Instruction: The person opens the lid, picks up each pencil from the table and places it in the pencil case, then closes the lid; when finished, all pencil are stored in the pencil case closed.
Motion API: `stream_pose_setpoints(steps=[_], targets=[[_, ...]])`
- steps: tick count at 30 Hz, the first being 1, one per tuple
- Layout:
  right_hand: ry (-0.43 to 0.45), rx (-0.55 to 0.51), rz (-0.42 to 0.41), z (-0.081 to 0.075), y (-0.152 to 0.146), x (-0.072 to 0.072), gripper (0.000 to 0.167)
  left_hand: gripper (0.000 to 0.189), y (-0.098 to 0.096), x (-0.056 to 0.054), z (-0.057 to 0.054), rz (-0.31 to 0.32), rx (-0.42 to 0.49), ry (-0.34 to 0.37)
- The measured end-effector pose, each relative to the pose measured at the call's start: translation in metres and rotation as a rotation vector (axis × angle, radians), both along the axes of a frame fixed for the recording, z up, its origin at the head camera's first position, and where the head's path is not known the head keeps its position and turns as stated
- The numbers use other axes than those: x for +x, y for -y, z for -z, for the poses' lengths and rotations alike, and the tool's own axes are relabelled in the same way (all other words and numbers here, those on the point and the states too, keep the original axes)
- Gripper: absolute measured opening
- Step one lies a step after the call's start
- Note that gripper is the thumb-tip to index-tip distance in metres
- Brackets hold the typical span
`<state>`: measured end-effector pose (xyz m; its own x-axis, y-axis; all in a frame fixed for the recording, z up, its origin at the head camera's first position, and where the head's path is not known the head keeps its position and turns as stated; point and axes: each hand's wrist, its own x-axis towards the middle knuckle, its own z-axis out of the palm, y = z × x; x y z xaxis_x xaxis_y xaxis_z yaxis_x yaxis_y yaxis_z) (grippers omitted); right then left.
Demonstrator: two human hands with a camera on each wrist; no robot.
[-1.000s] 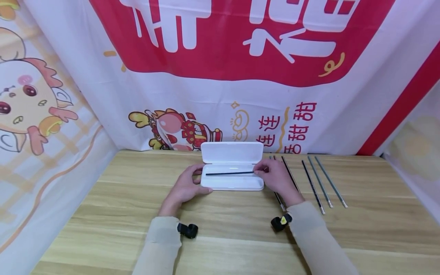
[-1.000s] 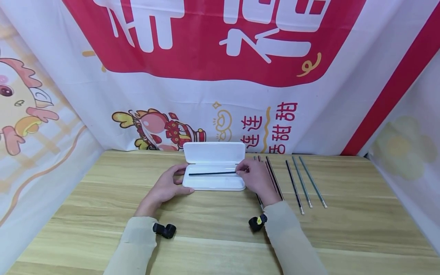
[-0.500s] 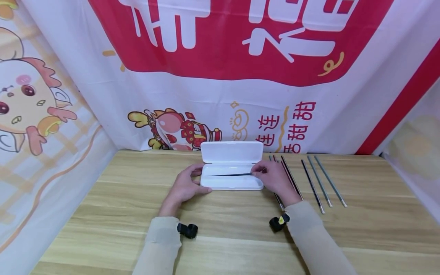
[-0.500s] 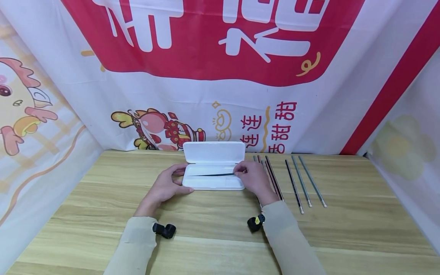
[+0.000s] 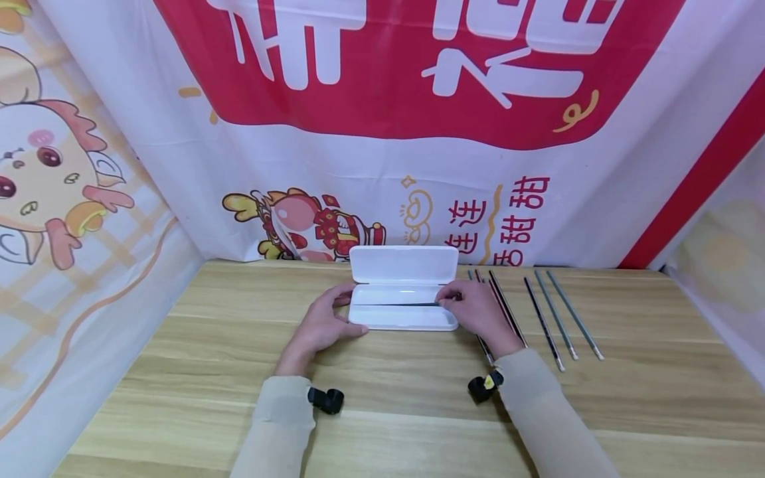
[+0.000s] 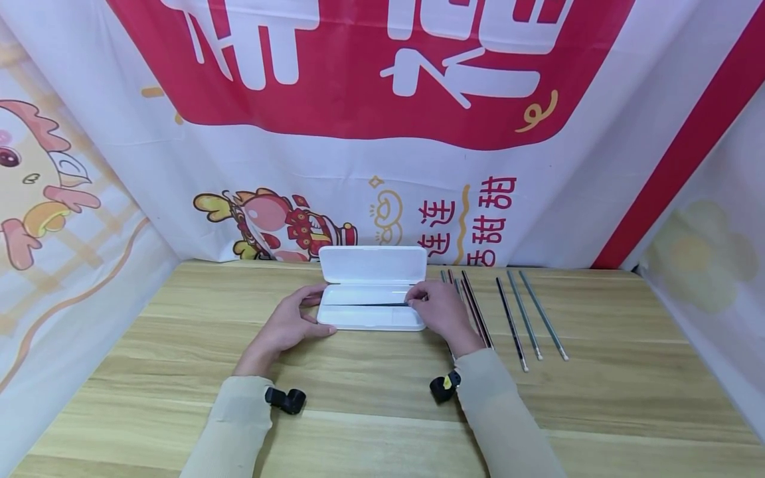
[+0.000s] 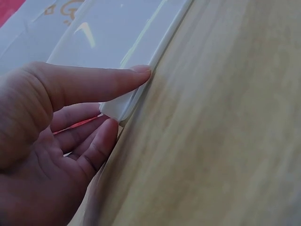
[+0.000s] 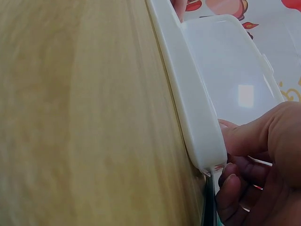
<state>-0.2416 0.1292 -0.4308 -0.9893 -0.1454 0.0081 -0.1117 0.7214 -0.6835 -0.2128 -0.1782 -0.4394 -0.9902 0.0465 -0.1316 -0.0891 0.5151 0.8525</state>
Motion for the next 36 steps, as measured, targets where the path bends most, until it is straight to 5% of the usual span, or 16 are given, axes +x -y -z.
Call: stream_pose_setpoints(steps=[36], targets=[[-0.005, 0.013, -0.013, -0.0016, 0.0016, 0.0019, 0.011, 0.086, 0.0018, 0.0000, -0.0006, -0.007, 0.063, 0.032]])
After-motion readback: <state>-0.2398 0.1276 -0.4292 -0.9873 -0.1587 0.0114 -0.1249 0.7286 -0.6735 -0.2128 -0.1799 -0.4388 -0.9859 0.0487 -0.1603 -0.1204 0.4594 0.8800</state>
